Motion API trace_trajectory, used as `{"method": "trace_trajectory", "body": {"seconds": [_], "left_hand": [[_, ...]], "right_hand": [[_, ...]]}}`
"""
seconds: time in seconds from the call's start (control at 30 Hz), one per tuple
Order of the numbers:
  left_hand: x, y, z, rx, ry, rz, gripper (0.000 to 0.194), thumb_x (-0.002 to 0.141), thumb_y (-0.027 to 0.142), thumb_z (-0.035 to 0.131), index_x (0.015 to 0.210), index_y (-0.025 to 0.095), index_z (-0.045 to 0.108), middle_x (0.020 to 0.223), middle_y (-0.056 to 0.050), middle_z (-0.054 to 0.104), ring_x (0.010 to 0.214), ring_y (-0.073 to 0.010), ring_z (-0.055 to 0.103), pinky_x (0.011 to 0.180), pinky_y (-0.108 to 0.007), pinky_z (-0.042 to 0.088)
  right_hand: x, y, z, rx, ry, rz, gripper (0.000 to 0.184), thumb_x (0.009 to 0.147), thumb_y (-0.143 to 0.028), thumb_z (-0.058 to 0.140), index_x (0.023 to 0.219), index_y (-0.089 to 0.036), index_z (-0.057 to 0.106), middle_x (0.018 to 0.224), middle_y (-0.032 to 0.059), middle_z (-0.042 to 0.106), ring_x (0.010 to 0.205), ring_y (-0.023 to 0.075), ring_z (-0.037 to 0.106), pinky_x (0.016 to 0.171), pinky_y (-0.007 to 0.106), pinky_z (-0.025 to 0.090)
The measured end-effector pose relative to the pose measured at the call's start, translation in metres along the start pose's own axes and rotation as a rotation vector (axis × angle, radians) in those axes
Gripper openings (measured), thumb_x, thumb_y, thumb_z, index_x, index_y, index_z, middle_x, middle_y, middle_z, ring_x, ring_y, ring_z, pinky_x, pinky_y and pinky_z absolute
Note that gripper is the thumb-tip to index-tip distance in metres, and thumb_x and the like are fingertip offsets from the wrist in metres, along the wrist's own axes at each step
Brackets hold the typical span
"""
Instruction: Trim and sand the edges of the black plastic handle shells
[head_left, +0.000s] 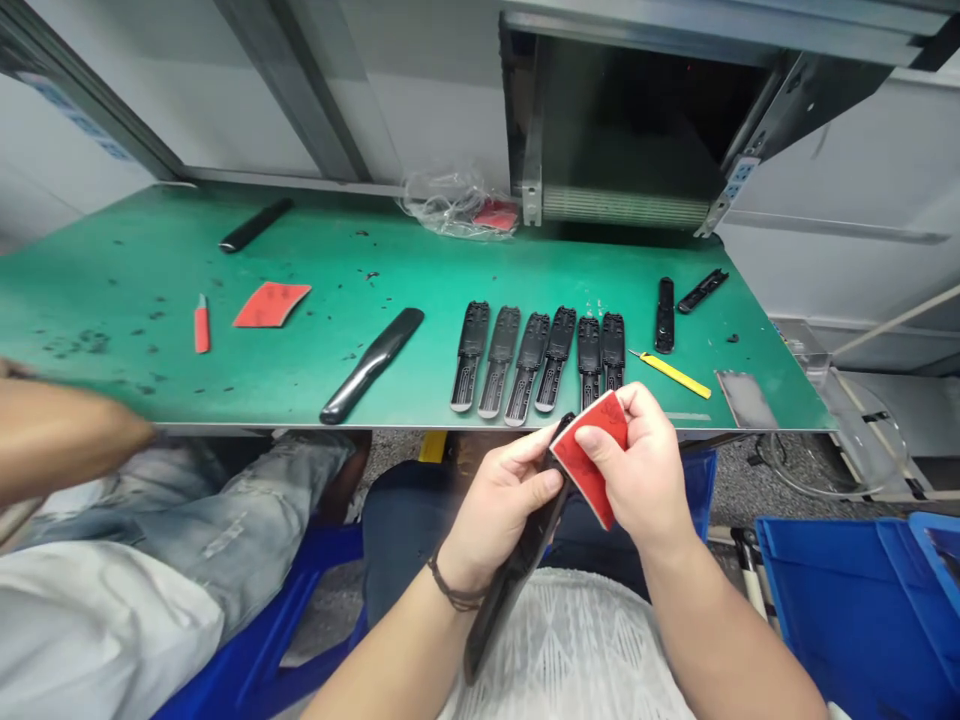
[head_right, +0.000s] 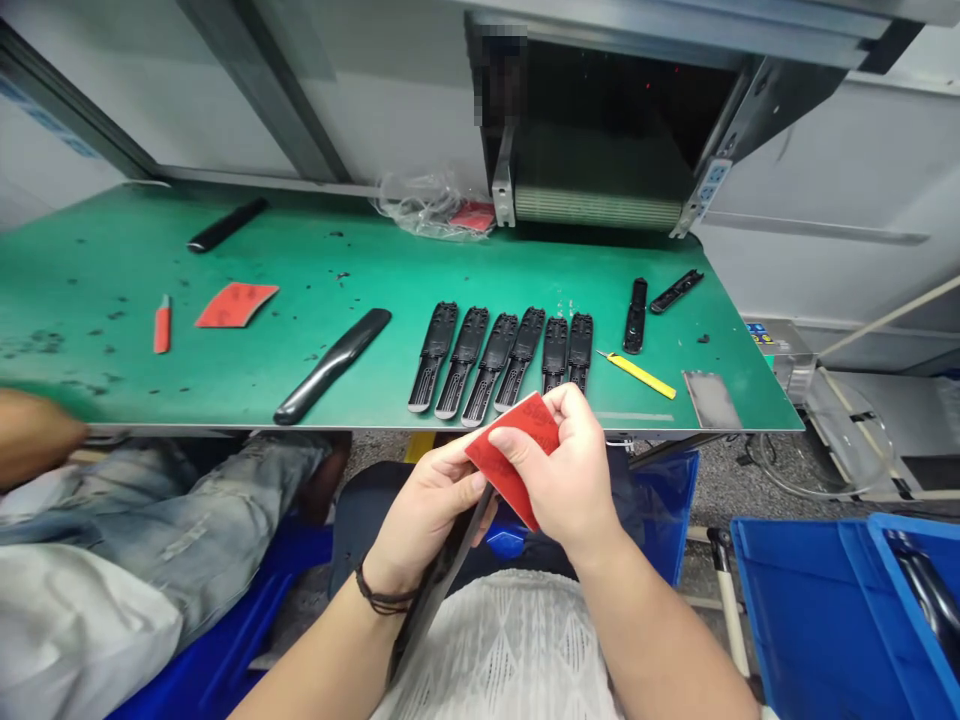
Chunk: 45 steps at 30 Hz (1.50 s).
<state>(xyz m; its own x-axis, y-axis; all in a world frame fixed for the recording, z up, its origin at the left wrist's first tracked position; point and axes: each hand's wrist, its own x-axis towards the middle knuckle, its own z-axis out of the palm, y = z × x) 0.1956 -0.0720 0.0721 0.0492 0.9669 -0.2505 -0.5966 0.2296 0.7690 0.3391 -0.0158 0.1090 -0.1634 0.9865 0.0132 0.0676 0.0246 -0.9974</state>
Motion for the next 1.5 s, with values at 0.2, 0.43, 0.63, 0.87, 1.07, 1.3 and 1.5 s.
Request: {"method": "trace_trajectory", "body": {"seconds": [0.2,0.43,0.63,0.87,1.07,1.3,1.5], "left_hand": [[0.018,0.011,-0.007,-0.067,0.092,0.118,0.041,0.075,0.033,0.096,0.111,0.018,0.082,0.07,0.0,0.067,0.062,-0.0127,0.061,0.065,-0.023,0.055],[0.037,0.016,-0.02,-0.108,0.208,0.102,0.055,0.079,0.032,0.09,0.131,0.022,0.074,0.068,0.005,0.059,0.045,-0.0082,0.051,0.043,-0.018,0.042],[0.05,0.027,-0.043,-0.076,0.432,0.256,0.036,0.085,0.023,0.082,0.119,0.02,0.075,0.069,0.004,0.059,0.048,-0.0074,0.053,0.045,-0.016,0.045],[0.073,0.097,-0.109,0.504,0.718,0.571,0.034,0.095,0.027,0.069,0.127,0.019,0.076,0.088,-0.002,0.073,0.066,-0.0131,0.066,0.064,-0.022,0.055],[0.155,0.123,-0.136,1.382,0.717,0.463,0.041,0.094,0.011,0.06,0.132,0.011,0.075,0.129,-0.016,0.076,0.125,-0.0307,0.067,0.113,-0.041,0.047],[0.167,0.12,-0.133,1.667,0.812,0.29,0.048,0.1,0.021,0.056,0.147,0.013,0.062,0.145,-0.023,0.06,0.137,-0.0381,0.053,0.115,-0.051,0.043],[0.134,0.139,-0.151,1.752,0.864,0.088,0.031,0.088,0.018,0.069,0.117,0.005,0.069,0.125,-0.033,0.065,0.127,-0.0495,0.059,0.107,-0.062,0.045]], "right_hand": [[-0.026,0.015,0.027,-0.141,-0.146,0.056,0.041,0.077,-0.036,0.084,0.08,-0.025,0.045,0.069,-0.0084,0.052,0.062,0.0118,0.05,0.06,0.025,0.042],[-0.048,0.025,0.034,-0.28,-0.353,0.146,0.044,0.079,-0.039,0.085,0.08,-0.026,0.042,0.07,-0.0077,0.057,0.063,0.013,0.05,0.059,0.026,0.037],[-0.076,0.047,0.035,-0.608,-0.476,-0.004,0.049,0.08,-0.044,0.086,0.083,-0.027,0.041,0.068,-0.0053,0.062,0.06,0.0165,0.056,0.058,0.029,0.03],[-0.077,0.101,-0.007,-0.73,-0.367,-0.132,0.039,0.085,-0.042,0.079,0.085,-0.027,0.043,0.065,-0.0073,0.059,0.056,0.0156,0.057,0.058,0.027,0.036],[-0.069,0.105,-0.027,-0.765,-0.345,-0.117,0.039,0.086,-0.041,0.078,0.084,-0.028,0.04,0.067,-0.0075,0.057,0.058,0.0166,0.055,0.059,0.028,0.039],[-0.08,0.133,-0.043,-0.734,-0.331,-0.06,0.038,0.088,-0.045,0.075,0.084,-0.029,0.041,0.066,-0.007,0.059,0.057,0.0173,0.056,0.058,0.029,0.043],[-0.077,0.14,-0.062,-0.725,-0.306,0.027,0.035,0.088,-0.045,0.072,0.084,-0.028,0.042,0.067,-0.0052,0.06,0.06,0.0183,0.057,0.062,0.03,0.046]]}}
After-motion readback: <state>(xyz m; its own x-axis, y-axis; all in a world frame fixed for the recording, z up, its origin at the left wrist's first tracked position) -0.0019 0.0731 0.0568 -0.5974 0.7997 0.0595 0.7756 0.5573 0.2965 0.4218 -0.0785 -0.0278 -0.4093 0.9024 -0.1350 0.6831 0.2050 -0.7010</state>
